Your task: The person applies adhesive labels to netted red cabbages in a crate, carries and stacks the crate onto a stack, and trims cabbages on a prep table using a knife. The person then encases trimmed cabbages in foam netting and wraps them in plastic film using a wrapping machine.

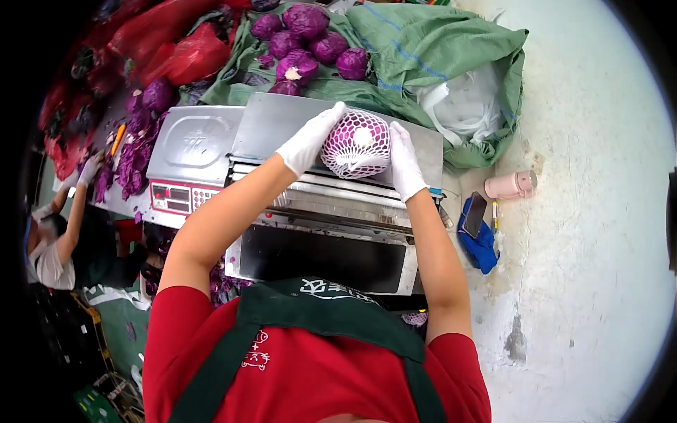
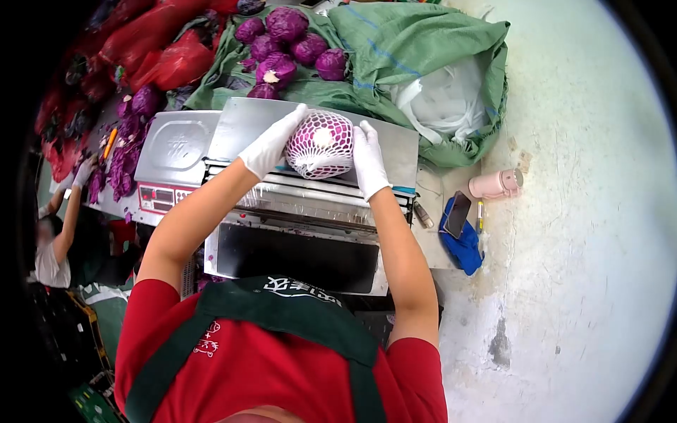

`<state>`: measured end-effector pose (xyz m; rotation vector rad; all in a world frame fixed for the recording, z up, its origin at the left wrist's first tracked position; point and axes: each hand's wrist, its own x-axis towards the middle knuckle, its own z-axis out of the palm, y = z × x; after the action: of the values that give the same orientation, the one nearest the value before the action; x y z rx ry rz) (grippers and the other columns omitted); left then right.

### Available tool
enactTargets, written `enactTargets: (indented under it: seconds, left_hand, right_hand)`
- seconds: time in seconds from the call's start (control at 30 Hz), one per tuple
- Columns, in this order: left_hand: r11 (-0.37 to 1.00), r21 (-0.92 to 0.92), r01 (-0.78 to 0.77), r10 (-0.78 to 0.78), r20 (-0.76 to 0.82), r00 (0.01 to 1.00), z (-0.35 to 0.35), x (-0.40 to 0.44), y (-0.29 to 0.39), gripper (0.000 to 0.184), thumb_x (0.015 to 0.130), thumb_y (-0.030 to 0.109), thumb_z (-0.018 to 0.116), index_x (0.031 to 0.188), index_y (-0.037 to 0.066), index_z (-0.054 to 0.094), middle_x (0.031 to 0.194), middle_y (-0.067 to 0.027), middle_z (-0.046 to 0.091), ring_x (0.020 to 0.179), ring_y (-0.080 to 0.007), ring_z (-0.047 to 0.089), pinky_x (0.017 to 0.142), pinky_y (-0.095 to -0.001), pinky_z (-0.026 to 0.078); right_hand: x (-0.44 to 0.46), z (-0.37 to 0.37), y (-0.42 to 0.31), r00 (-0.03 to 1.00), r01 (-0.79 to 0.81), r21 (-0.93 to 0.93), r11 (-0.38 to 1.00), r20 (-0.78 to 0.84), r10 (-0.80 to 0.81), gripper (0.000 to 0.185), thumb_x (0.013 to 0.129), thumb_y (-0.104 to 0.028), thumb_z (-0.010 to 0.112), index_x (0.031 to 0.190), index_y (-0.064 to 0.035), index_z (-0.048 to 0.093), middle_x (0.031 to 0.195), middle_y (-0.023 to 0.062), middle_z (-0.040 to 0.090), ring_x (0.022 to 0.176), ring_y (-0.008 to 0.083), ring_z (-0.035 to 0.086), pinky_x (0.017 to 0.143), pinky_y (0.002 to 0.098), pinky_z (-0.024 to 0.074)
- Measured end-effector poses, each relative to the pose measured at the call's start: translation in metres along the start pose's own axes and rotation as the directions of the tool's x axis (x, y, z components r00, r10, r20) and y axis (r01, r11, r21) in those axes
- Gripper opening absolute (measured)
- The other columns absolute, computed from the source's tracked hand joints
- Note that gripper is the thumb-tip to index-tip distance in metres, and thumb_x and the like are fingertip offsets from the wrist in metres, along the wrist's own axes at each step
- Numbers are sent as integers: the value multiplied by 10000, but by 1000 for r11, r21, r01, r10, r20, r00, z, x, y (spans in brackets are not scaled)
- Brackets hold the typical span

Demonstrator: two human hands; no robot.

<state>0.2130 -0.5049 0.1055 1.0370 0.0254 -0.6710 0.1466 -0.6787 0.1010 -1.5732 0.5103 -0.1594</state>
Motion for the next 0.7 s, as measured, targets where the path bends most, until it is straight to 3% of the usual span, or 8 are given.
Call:
enactTargets:
  seconds: [0.07,0.17,0.27,0.4,0.43,0.53,0.6,0.7]
  left_hand:
    - [991,128,40,-40,-1,999,-14,14,-3,512,975,462,501,1206,14,591,1061,-56,673,917,-111,633,826,-261,499]
    - [941,304,151,-147,-33,989,-7,11,17,558,966,502,495,1204,9,605,1062,-44,672,921,-97,620,833,-234,485]
    - [980,195,23,-34,51,998,-8,17,-1,487,985,428,504,1197,1,607,1079,-46,665,957,-100,608,878,-240,467]
    - [990,133,-35,12,166,986,-24,21,-17,478,997,389,496,1268,-2,545,1202,-63,609,1066,-96,552,935,-229,430]
    - [933,320,-164,126,134,983,-16,3,-5,510,995,399,491,1303,-6,509,1241,-85,586,1116,-129,541,983,-249,407]
    - [236,874,-426,419,304,856,-50,-43,27,472,908,346,614,1295,84,547,1250,-142,590,1159,-273,563,984,-355,442]
    - [-314,830,-462,350,553,756,-87,-75,55,417,837,312,676,1208,139,595,1084,-90,626,990,-264,609,824,-377,500]
    - [-767,475,-431,11,681,732,-131,-110,71,521,766,277,712,1251,205,536,1150,-33,567,836,-231,628,704,-384,490]
  right_hand:
    - [9,-8,-1,997,72,-157,985,7,-71,511,1015,-344,419,1390,2,421,1427,145,446,1314,212,415,1091,298,307]
    - [22,-9,-12,956,227,26,974,183,-228,606,987,-465,464,1396,-19,427,1434,143,442,1326,208,401,1113,312,278]
    - [15,-2,-11,920,-163,256,953,388,53,516,1019,-409,391,1344,-19,485,1327,88,545,1198,165,527,1037,306,402]
    - [8,-6,-5,932,-103,288,952,363,-9,500,1023,-387,390,1329,-5,494,1295,86,574,1167,165,555,1015,302,428]
    - [9,-13,-5,924,-106,256,961,382,0,507,1025,-397,381,1327,-7,497,1293,82,576,1154,163,564,1017,305,429]
    - [-2,-59,-24,943,270,-311,911,276,-186,346,970,-222,540,1264,-43,571,1255,62,596,1083,156,581,965,286,437]
    - [-17,-101,-27,755,654,-516,554,395,-523,408,848,-103,672,1241,-54,574,1121,124,623,1038,237,595,926,328,464]
    - [-43,-146,-31,597,773,-632,53,697,-397,576,762,-127,718,1308,-144,532,1114,149,579,1028,325,566,874,384,481]
